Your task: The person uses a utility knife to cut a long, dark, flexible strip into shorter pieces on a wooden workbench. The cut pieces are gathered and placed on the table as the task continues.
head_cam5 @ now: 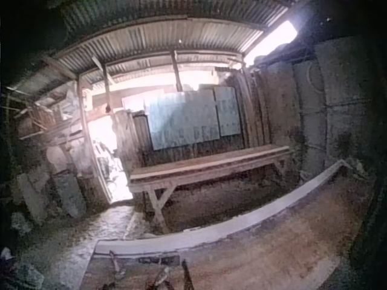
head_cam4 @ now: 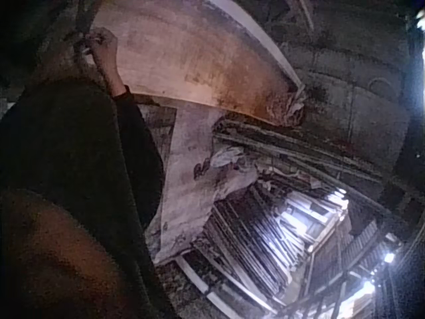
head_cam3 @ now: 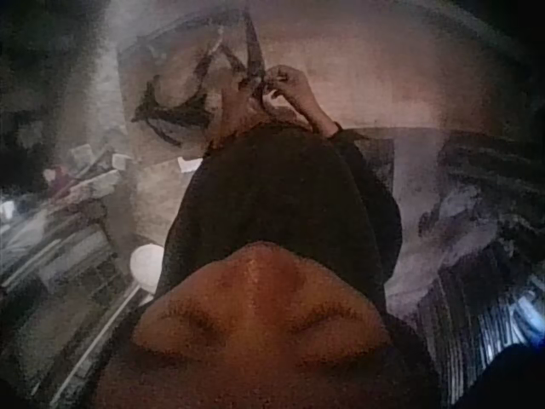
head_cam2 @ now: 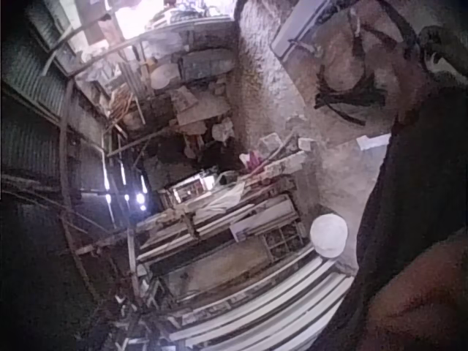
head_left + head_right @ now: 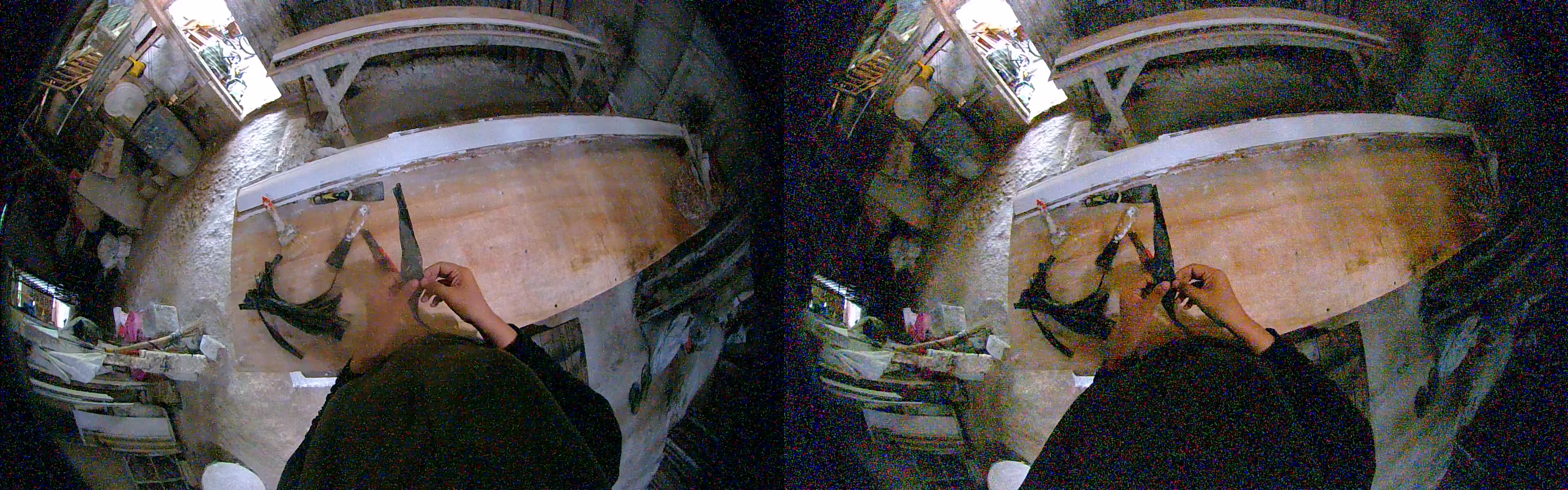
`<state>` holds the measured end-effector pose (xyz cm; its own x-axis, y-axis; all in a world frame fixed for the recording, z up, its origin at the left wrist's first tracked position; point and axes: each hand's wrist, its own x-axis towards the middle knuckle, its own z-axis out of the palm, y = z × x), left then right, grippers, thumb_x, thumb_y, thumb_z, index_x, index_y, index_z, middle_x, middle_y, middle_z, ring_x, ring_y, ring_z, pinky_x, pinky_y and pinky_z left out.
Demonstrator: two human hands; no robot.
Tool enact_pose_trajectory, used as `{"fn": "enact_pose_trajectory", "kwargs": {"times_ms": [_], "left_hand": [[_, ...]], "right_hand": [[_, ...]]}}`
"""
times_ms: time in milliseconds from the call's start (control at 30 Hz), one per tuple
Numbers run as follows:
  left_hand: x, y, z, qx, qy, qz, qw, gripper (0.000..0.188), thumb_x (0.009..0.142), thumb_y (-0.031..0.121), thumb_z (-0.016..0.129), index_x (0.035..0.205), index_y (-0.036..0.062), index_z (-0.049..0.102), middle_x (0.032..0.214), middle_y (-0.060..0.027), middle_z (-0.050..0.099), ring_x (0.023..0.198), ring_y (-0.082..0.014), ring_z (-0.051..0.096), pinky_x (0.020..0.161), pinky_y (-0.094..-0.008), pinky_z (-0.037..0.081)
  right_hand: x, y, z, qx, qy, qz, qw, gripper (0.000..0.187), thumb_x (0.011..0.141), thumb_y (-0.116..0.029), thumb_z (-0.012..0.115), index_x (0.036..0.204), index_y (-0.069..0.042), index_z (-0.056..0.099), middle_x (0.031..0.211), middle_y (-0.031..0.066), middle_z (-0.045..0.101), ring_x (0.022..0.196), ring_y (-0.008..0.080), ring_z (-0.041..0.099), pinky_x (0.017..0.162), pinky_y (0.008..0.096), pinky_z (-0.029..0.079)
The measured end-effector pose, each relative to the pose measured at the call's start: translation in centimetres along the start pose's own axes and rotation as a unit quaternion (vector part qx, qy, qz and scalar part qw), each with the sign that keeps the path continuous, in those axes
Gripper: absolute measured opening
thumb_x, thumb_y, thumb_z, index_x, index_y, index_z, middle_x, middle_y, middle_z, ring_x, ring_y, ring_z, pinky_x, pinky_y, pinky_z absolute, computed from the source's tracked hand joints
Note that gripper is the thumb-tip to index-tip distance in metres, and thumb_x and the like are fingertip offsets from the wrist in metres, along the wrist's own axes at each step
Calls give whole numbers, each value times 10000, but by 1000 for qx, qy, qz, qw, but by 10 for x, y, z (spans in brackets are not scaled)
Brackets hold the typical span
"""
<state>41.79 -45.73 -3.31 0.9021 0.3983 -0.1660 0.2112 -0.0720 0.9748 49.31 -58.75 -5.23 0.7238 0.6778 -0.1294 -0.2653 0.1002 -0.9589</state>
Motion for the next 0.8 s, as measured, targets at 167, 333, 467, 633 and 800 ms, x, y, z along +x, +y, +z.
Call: {"fn": "enact_pose_trajectory", "kwargs": {"times_ms": [167, 333, 467, 633, 800], "left_hand": [[2, -11, -5, 19, -14, 32, 999, 164, 750, 115, 602, 870, 5, 581, 761, -61, 591, 677, -127, 526, 586, -257, 412], [0, -5, -3, 49, 2, 8, 999, 159, 741, 116, 610, 850, 2, 592, 725, -62, 589, 646, -132, 527, 567, -266, 414], [2, -8, -6, 59, -27, 8, 998, 186, 745, 129, 610, 883, 4, 595, 757, -68, 603, 683, -134, 546, 598, -261, 427], [4, -10, -9, 30, -56, 2, 998, 204, 750, 142, 607, 902, 5, 596, 792, -68, 615, 712, -133, 561, 625, -253, 438], [5, -16, -6, 30, -45, -6, 999, 189, 756, 128, 592, 898, 4, 594, 785, -64, 614, 708, -139, 563, 643, -261, 439]], "right_hand": [[0, 1, 1, -66, 10, -25, 997, 66, 778, -96, 573, 801, -41, 545, 678, 8, 559, 566, 89, 556, 458, 196, 437], [-1, 0, 0, -105, 13, -38, 994, 68, 777, -103, 576, 775, -39, 552, 648, -9, 542, 540, 59, 526, 441, 185, 417], [-1, 2, -3, -158, 10, -36, 987, 72, 775, -102, 577, 758, -36, 553, 643, -13, 534, 521, 50, 508, 434, 181, 410], [-1, 2, -3, -163, 4, -62, 985, 74, 765, -92, 583, 739, -30, 552, 645, -13, 531, 523, 45, 501, 440, 176, 410], [-3, -2, 2, -166, 19, -63, 984, 67, 756, -75, 586, 740, -29, 541, 647, -10, 530, 526, 41, 493, 443, 178, 414]]}}
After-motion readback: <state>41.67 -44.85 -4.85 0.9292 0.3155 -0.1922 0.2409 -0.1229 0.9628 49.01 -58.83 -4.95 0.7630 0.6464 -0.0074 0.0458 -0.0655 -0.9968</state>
